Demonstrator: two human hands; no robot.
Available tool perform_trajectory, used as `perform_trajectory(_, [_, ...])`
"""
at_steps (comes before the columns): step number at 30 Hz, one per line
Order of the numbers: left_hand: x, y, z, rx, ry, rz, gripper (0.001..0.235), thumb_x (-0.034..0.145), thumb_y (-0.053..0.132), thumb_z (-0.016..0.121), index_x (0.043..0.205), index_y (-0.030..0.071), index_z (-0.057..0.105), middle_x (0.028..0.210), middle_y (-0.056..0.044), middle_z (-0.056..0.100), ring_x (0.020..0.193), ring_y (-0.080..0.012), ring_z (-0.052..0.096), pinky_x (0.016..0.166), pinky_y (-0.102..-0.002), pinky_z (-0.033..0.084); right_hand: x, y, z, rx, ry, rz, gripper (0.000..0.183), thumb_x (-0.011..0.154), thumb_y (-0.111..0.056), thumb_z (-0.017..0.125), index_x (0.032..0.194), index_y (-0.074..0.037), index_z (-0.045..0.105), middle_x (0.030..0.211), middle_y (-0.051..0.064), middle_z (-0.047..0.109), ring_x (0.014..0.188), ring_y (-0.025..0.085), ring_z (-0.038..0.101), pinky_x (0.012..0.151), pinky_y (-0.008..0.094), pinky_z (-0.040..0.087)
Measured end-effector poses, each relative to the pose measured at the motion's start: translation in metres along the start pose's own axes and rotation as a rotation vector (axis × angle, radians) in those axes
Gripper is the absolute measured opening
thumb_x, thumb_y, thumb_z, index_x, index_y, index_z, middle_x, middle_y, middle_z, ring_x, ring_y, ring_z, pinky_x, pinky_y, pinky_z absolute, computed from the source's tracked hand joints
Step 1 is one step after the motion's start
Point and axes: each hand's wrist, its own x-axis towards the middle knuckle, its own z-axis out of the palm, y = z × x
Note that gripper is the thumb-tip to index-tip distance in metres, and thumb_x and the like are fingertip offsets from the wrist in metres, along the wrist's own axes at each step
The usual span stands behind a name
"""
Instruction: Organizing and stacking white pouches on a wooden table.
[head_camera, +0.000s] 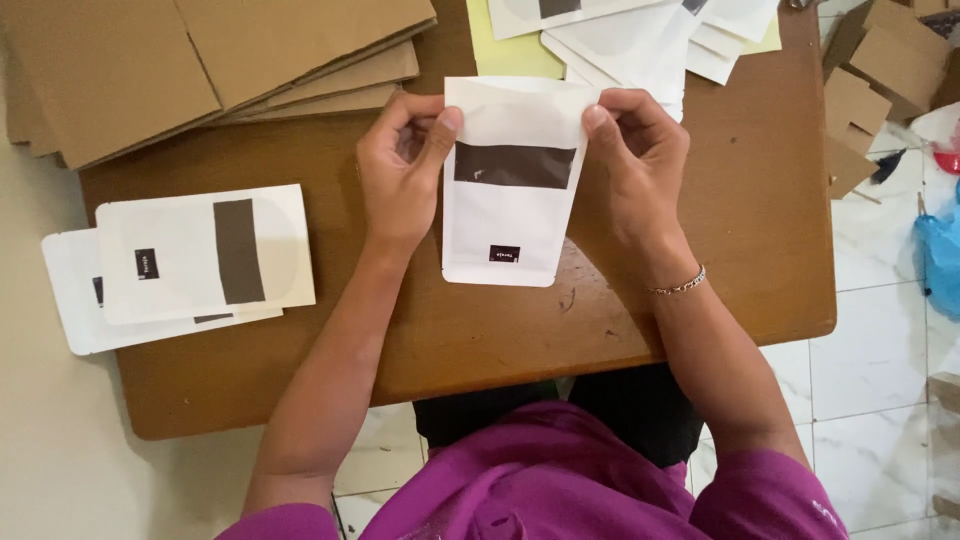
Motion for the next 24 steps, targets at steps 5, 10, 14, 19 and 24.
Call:
perform_trajectory(5, [-0.001,0.010,0.003,0.041,0.025,0.028,0.019,0.100,0.026,0.066,0.099,0.007,0.068,0.090,0.002,0.059,0.083,-0.0095,0.053,0.076,-0.022,0.047,-0.008,-0.047,0.024,0.182,0.111,0.228,0.007,0.095,-0.013,0.068,0.093,-0.008,0.065,0.080,-0.004,0.057,0.073,0.008,0.052,0.068,0.023,0.046])
perform_trajectory(10, [0.002,0.025,-0.002,0.080,0.047,0.069,0.018,0.098,0.025,0.070,0.100,0.007,0.071,0.090,0.001,0.063,0.085,-0.0100,0.058,0.077,-0.023,0.049,0.006,-0.017,-0.004,0.054,-0.035,-0.111,0.018,0.103,-0.022,0.072,0.105,-0.005,0.065,0.086,-0.001,0.059,0.081,0.008,0.054,0.073,0.020,0.047])
perform_trajectory(14, [0.002,0.035,0.012,0.059,0.011,0.197,0.012,0.095,0.016,0.078,0.099,0.005,0.074,0.081,-0.004,0.058,0.081,-0.0096,0.059,0.078,-0.026,0.053,0.005,-0.027,-0.009,0.037,-0.004,-0.227,0.014,0.101,-0.010,0.079,0.107,0.001,0.071,0.084,0.003,0.059,0.081,0.008,0.059,0.078,0.026,0.054])
perform_trajectory(19, [0.003,0.083,0.018,0.198,0.006,0.319,0.007,0.092,0.014,0.080,0.095,0.010,0.076,0.078,-0.005,0.064,0.077,-0.0144,0.066,0.076,-0.027,0.057,0.014,-0.029,-0.019,-0.012,0.006,-0.261,0.008,0.102,-0.005,0.076,0.109,-0.002,0.073,0.083,0.002,0.060,0.079,0.007,0.059,0.078,0.025,0.055])
perform_trajectory(24, [0.009,0.079,0.015,0.197,0.022,0.328,0.012,0.095,0.018,0.078,0.099,0.008,0.075,0.081,-0.006,0.066,0.078,-0.0137,0.065,0.072,-0.028,0.056,0.000,-0.065,-0.013,0.041,0.055,-0.247,0.015,0.102,-0.014,0.078,0.109,-0.003,0.072,0.085,0.000,0.061,0.081,0.006,0.059,0.080,0.025,0.056])
